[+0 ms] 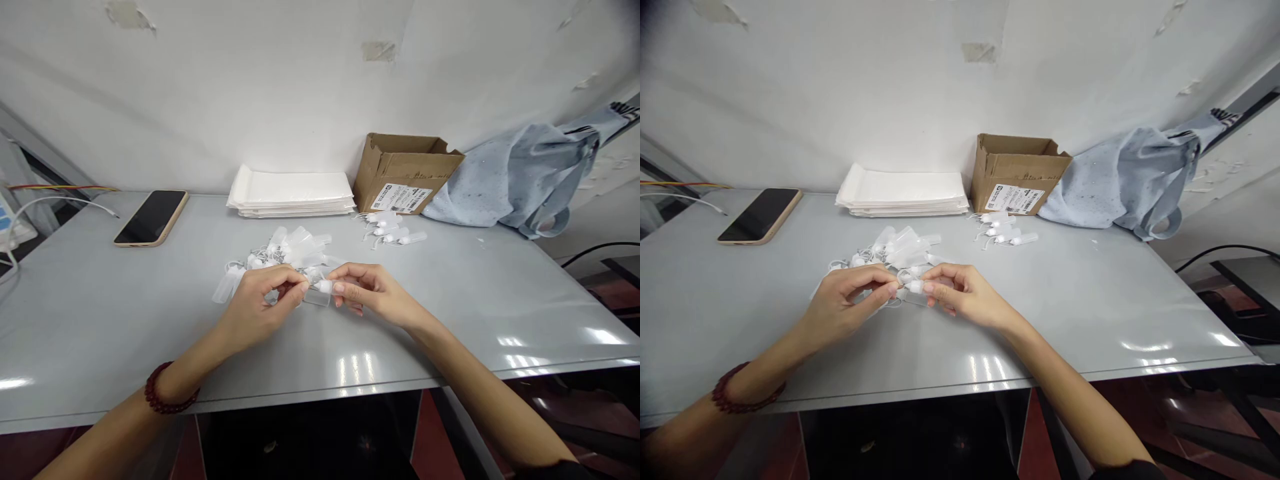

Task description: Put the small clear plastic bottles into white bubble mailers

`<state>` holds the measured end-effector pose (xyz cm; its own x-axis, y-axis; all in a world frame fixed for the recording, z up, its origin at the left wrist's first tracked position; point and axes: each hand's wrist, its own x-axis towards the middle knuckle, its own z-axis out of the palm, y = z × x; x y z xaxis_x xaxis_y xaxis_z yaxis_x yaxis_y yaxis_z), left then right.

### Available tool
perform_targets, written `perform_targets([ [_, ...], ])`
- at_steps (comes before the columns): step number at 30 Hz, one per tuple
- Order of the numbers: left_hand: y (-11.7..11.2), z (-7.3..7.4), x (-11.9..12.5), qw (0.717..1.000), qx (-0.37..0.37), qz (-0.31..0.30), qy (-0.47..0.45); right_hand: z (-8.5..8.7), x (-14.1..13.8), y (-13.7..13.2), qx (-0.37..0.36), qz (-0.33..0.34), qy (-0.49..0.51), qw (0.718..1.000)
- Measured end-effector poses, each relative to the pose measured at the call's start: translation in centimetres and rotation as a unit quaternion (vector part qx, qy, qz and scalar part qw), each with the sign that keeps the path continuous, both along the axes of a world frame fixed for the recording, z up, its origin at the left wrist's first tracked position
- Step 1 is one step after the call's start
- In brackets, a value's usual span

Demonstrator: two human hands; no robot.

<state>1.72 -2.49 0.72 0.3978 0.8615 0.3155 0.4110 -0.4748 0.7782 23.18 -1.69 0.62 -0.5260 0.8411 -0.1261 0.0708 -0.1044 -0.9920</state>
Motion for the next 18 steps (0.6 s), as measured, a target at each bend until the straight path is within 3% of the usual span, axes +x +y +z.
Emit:
perform_targets([
  [18,-0.08,-0.28,0.12,1.000,-0.006,0.006,0.005,-0.43,-0.12,-0.11,0.045,-0.005,-0.043,0.998],
])
